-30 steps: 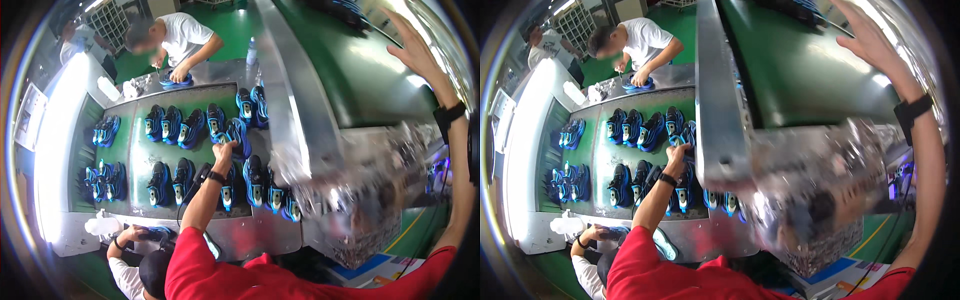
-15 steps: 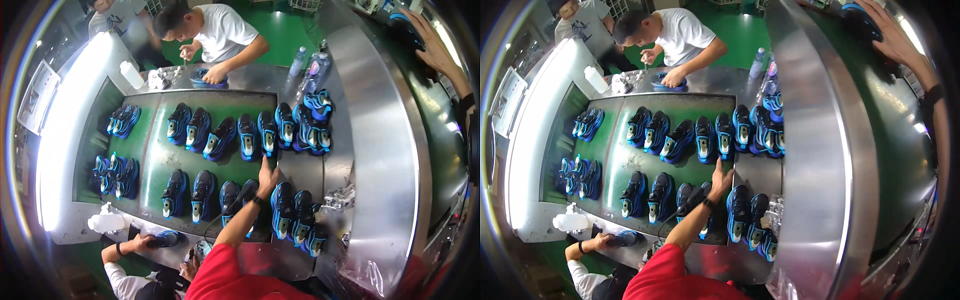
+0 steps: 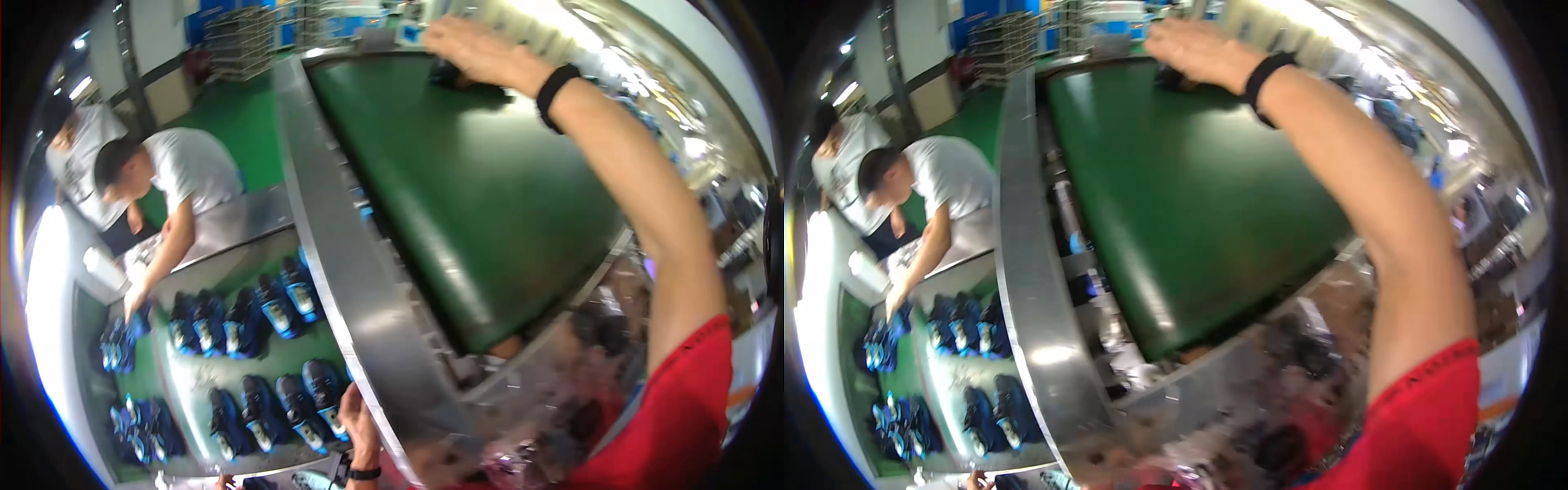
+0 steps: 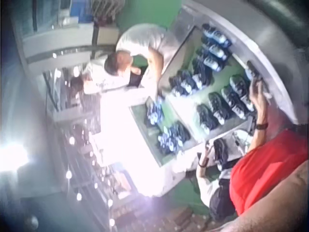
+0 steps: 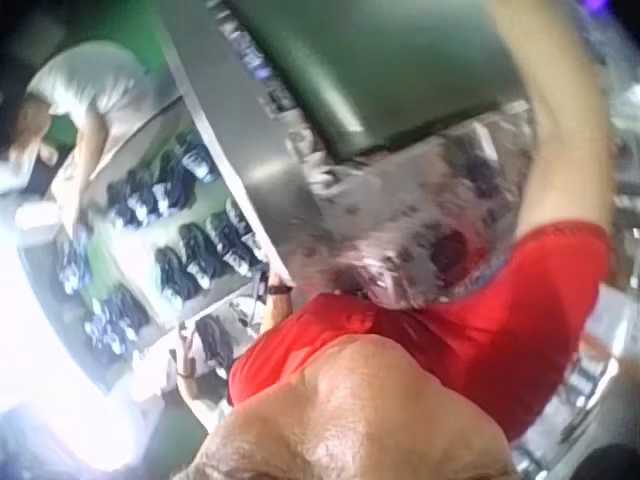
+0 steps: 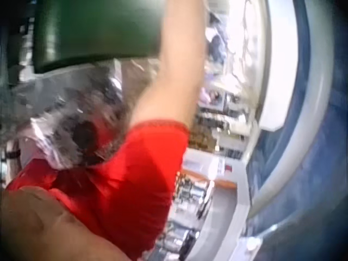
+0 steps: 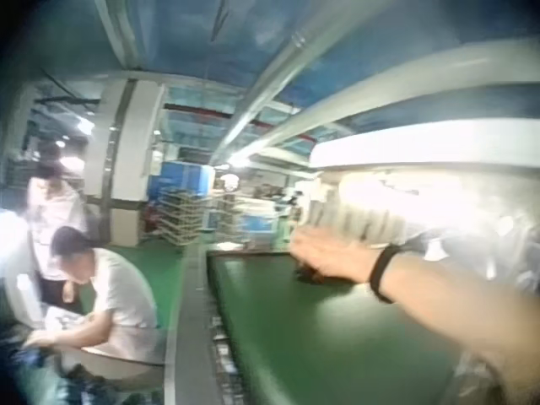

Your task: Placing shoe uppers into a machine for lasting and moving them to a conveyor.

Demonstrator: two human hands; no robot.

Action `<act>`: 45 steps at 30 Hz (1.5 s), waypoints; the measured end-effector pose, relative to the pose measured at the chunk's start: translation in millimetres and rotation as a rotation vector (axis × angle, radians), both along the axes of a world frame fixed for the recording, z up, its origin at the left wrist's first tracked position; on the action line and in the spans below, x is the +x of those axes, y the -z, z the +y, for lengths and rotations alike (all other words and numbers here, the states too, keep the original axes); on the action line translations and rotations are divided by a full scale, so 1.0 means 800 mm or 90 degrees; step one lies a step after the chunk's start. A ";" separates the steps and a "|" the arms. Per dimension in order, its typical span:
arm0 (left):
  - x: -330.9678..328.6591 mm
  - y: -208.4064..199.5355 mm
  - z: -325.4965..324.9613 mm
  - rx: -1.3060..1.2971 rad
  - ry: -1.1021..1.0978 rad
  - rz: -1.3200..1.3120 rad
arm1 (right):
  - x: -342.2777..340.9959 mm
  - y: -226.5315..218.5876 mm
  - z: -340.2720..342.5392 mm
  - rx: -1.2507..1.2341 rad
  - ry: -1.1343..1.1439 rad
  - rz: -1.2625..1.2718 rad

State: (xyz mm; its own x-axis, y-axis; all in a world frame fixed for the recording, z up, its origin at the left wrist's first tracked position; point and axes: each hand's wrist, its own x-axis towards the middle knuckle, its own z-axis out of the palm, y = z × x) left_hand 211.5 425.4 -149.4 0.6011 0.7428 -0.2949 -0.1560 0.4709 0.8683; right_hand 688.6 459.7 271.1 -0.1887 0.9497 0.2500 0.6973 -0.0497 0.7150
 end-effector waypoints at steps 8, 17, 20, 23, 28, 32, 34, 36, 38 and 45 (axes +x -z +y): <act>-0.023 -0.076 -0.053 0.036 0.212 -0.026 | -0.087 -0.121 -0.138 0.140 0.053 -0.080; 0.057 -0.297 -0.239 -0.297 0.861 -0.463 | -0.371 -0.200 -0.487 0.635 0.357 0.478; 0.069 -0.348 -0.331 -0.473 0.994 -0.501 | -0.424 -0.146 -0.608 0.644 0.368 0.476; 0.016 -0.388 -0.434 -0.572 1.201 -0.508 | -0.505 -0.047 -0.714 0.641 0.396 0.678; -0.065 -0.309 -0.555 -0.461 1.217 -0.223 | -0.718 0.102 -0.856 1.073 0.538 0.573; -0.139 -0.303 -0.674 -0.329 1.275 -0.242 | -0.915 0.183 -0.880 1.342 0.264 0.710; -0.196 -0.308 -0.735 -0.159 1.308 -0.289 | -0.997 0.200 -0.882 1.416 0.320 0.762; -0.249 -0.292 -0.788 -0.022 1.372 -0.302 | -1.040 0.219 -0.904 1.607 0.473 0.492; -0.299 -0.276 -0.838 0.095 1.430 -0.336 | -1.084 0.254 -0.937 1.739 0.489 0.343; -0.382 -0.230 -1.052 0.191 1.644 -0.311 | -1.262 0.298 -1.005 1.792 0.659 -0.108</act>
